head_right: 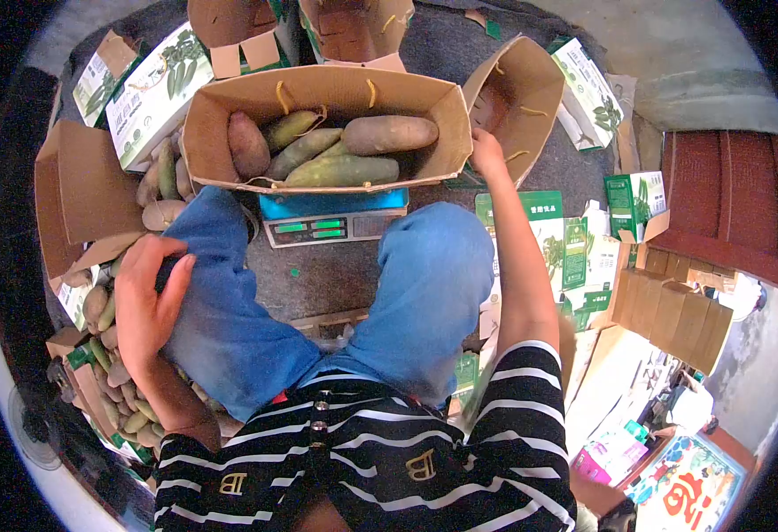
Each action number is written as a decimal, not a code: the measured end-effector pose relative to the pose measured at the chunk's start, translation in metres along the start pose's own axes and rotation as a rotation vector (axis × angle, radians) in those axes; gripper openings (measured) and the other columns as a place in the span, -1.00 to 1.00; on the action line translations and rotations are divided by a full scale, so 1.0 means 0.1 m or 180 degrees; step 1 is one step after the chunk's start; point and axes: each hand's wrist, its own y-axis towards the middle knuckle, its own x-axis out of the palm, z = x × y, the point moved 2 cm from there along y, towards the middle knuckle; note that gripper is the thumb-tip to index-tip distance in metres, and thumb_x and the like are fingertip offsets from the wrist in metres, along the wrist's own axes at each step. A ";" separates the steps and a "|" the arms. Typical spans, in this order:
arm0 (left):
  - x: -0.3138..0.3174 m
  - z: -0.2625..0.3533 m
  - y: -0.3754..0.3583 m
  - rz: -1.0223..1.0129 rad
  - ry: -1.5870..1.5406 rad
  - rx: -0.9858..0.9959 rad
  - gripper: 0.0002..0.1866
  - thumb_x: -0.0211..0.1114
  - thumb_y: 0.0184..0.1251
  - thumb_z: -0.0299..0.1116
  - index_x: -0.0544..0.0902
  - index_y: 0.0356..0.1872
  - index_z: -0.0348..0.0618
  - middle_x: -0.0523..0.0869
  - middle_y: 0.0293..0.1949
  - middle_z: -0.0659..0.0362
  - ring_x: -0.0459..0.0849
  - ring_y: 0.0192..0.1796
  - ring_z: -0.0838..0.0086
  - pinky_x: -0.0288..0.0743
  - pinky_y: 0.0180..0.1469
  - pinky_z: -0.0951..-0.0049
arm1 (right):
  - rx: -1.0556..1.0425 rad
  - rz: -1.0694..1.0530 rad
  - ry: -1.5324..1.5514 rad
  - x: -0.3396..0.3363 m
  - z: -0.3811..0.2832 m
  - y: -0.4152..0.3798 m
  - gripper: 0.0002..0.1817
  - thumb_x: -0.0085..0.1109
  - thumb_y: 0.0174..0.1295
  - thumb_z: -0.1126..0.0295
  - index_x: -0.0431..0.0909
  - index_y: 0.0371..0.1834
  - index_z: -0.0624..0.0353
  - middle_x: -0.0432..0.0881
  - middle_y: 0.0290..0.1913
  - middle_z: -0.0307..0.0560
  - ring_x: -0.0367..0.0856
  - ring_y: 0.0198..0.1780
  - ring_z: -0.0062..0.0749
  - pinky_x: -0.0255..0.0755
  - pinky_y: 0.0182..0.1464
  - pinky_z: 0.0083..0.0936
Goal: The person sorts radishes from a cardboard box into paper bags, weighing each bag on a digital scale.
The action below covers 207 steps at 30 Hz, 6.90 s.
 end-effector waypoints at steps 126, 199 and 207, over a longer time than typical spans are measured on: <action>0.03 0.08 -0.02 0.0025 -0.0199 -0.0056 -0.85 0.20 0.33 -0.42 0.54 -0.27 -0.34 0.59 -0.37 -0.01 0.58 -0.29 0.24 0.43 -0.15 0.40 | 0.0408 -0.0220 0.0417 -0.10 0.17 -1.38 -0.69 0.09 0.26 0.26 0.58 -0.05 0.21 0.66 -0.14 0.07 0.61 -0.08 -0.12 0.45 0.01 -0.29; 0.79 -1.73 1.64 -0.0897 0.0296 -0.1338 -0.33 0.30 0.17 0.10 0.54 -0.10 -0.47 0.69 -0.32 -0.17 0.72 -0.36 0.11 0.54 -0.41 0.19 | 0.0477 0.0420 0.2566 0.15 -0.32 -1.61 -0.60 0.08 0.31 0.08 0.60 -0.20 0.27 0.66 -0.23 -0.11 0.61 -0.24 -0.48 0.46 -0.20 -0.58; 1.01 -1.72 1.60 -0.1237 -0.0499 -0.1828 -0.53 0.22 0.24 0.03 0.60 -0.28 -0.30 0.64 -0.56 0.09 0.58 -0.68 0.39 0.35 -0.72 0.43 | 0.0305 -0.0196 0.0187 -0.36 -1.08 -0.68 -0.45 0.09 0.17 -0.11 0.58 -0.45 0.29 0.58 -0.58 -0.10 0.58 -0.52 -0.46 0.47 -0.42 -0.55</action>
